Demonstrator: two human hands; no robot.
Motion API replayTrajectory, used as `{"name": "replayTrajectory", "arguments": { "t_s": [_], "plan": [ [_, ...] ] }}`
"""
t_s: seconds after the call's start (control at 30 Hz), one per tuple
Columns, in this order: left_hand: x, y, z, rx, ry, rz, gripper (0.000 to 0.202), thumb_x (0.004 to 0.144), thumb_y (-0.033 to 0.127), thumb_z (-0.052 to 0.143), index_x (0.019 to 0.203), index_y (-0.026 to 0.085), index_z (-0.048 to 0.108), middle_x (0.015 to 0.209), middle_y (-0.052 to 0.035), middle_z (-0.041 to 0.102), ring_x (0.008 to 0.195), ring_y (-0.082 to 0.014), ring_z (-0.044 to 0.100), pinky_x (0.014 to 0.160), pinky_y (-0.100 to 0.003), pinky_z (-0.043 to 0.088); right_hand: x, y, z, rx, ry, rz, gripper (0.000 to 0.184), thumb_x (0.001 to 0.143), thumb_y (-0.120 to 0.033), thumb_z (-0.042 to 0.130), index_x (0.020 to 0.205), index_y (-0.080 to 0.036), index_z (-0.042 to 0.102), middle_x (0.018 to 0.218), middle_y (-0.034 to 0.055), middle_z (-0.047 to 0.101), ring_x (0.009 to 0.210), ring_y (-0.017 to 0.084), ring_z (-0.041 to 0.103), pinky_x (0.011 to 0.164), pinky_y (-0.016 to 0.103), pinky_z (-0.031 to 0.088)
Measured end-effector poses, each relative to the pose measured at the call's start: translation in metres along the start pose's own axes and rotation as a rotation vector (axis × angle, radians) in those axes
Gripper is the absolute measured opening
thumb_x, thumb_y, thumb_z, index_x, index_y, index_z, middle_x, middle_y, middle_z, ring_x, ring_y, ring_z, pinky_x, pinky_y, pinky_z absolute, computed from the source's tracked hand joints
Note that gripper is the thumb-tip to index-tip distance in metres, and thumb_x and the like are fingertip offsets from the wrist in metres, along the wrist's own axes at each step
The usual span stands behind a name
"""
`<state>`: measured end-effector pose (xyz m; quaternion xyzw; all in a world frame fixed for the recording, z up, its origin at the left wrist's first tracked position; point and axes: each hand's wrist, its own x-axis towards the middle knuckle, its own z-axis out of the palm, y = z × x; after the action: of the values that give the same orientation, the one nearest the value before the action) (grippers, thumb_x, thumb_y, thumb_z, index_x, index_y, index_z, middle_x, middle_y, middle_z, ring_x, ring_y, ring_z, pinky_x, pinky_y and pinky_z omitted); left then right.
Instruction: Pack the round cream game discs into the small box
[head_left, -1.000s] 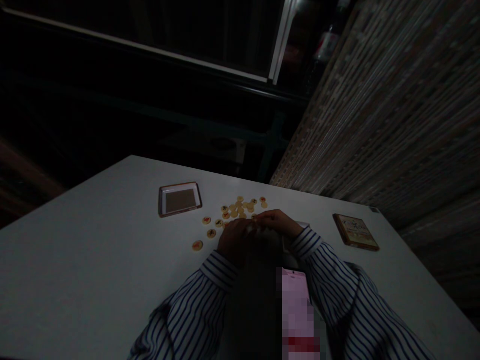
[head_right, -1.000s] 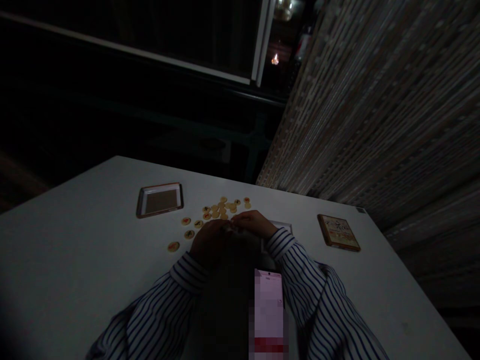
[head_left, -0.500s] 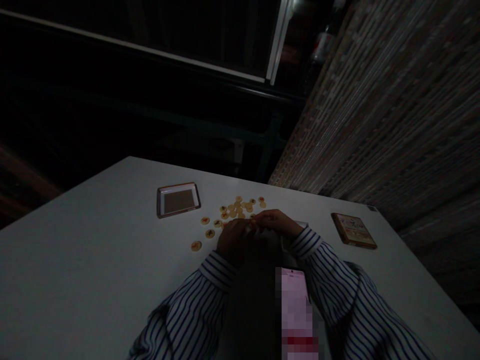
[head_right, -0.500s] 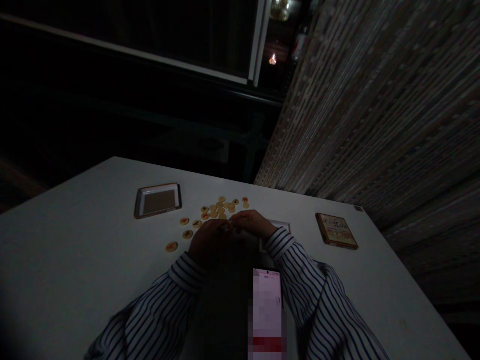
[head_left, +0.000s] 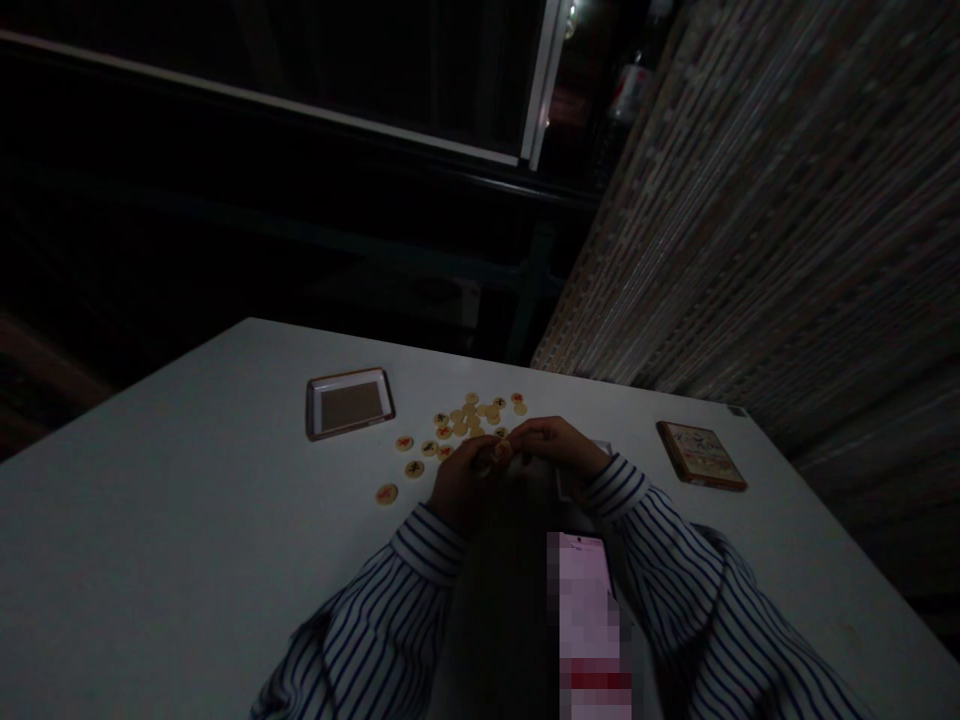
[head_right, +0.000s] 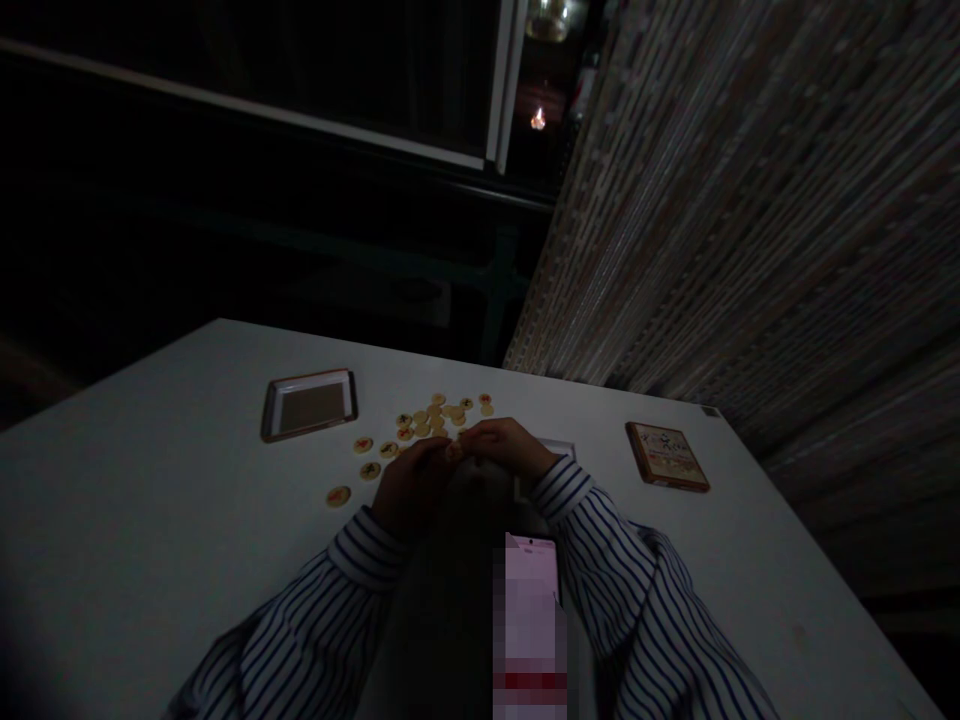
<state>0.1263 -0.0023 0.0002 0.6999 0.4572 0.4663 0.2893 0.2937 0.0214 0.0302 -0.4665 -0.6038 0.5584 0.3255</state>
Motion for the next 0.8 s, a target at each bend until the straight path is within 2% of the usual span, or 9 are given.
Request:
{"name": "replayTrajectory", "arguments": {
  "t_s": [0.23,0.4,0.6,0.8],
  "plan": [
    [0.000,0.000,0.003,-0.342,-0.080,-0.188,0.029,0.068,0.038,0.058,0.087,0.015,0.058,0.081,-0.0054,0.065,0.070,-0.0141,0.060,0.061,-0.025,0.048,-0.010,-0.005,-0.001,-0.047,0.020,-0.022,0.025,0.062,-0.032,0.063,0.077,-0.012,0.061,0.070,0.0030,0.063,0.062,0.011,0.056,0.059,0.024,0.043],
    [0.000,-0.003,0.006,-0.534,-0.078,-0.292,0.031,0.063,0.036,0.063,0.086,0.015,0.056,0.077,-0.0052,0.065,0.068,-0.0146,0.061,0.058,-0.025,0.048,-0.019,-0.007,-0.003,-0.145,0.077,-0.056,0.024,0.067,-0.033,0.059,0.079,-0.012,0.060,0.071,0.0040,0.064,0.062,0.010,0.055,0.057,0.023,0.043],
    [0.000,0.001,0.006,-0.625,-0.059,-0.338,0.034,0.057,0.032,0.069,0.083,0.014,0.056,0.076,-0.0046,0.065,0.071,-0.0148,0.061,0.064,-0.027,0.048,-0.031,-0.009,-0.010,-0.248,0.125,-0.115,0.024,0.071,-0.033,0.055,0.083,-0.013,0.060,0.077,0.0057,0.065,0.071,0.014,0.059,0.066,0.027,0.046],
    [0.001,0.002,0.007,-0.632,-0.076,-0.339,0.032,0.057,0.028,0.070,0.083,0.015,0.056,0.073,-0.0016,0.063,0.070,-0.0111,0.059,0.065,-0.023,0.046,-0.046,-0.008,-0.026,-0.433,0.160,-0.187,0.024,0.073,-0.032,0.054,0.089,-0.016,0.060,0.084,0.0056,0.065,0.077,0.015,0.059,0.071,0.029,0.046]
  ]
}}
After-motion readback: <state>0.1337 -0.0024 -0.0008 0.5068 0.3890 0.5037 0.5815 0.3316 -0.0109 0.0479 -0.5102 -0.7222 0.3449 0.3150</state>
